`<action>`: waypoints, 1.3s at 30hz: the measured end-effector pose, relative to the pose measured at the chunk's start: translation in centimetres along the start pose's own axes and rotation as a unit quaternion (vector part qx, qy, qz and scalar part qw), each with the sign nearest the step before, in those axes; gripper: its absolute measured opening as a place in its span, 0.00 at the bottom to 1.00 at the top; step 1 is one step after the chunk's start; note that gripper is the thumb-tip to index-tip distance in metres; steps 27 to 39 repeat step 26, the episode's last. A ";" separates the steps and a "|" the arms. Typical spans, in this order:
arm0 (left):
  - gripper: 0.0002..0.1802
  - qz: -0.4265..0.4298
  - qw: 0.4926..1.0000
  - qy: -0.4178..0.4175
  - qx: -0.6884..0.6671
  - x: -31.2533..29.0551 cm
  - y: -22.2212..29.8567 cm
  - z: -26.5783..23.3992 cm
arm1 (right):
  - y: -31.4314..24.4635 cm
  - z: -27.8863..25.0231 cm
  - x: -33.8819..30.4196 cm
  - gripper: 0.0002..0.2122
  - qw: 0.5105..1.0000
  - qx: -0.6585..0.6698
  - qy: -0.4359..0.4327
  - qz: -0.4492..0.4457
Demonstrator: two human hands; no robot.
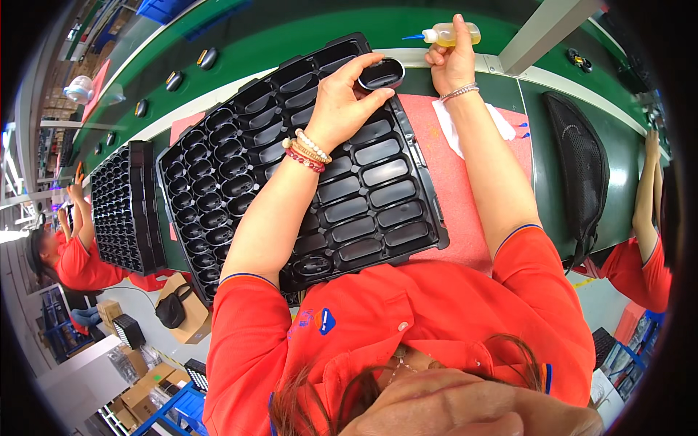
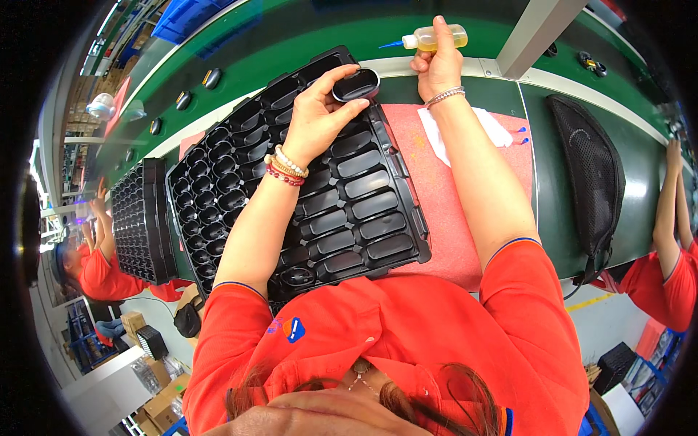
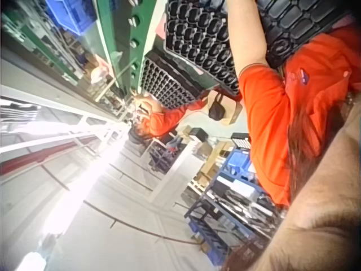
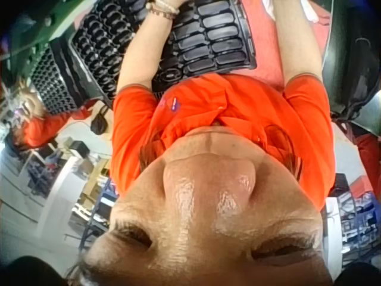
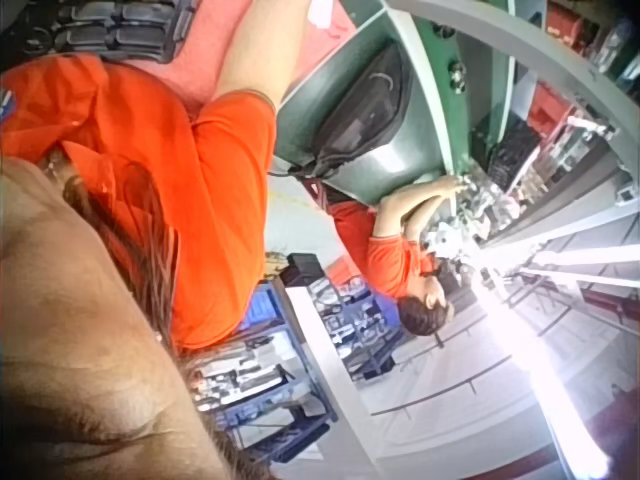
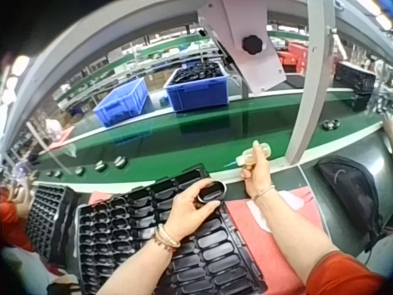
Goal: Applying liquid from an applicator bottle to components arranged in a tray on an assembly line.
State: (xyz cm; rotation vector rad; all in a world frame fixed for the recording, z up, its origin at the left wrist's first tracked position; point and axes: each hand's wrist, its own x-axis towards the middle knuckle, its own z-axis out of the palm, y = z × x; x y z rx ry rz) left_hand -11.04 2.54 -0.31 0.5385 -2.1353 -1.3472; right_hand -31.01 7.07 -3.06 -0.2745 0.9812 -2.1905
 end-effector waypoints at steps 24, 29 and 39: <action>0.28 -0.052 0.997 0.018 -0.060 0.2 -0.3 -0.5 | 0.1 3.8 -5.9 0.13 0.931 -0.212 -0.115 -0.273; 0.28 -0.056 0.998 0.015 -0.036 0.2 -0.3 -0.5 | 0.3 4.2 -6.4 0.14 0.917 -0.227 -0.134 -0.298; 0.28 -0.056 0.998 0.015 -0.036 0.2 -0.3 -0.5 | 0.3 4.2 -6.4 0.14 0.917 -0.227 -0.134 -0.298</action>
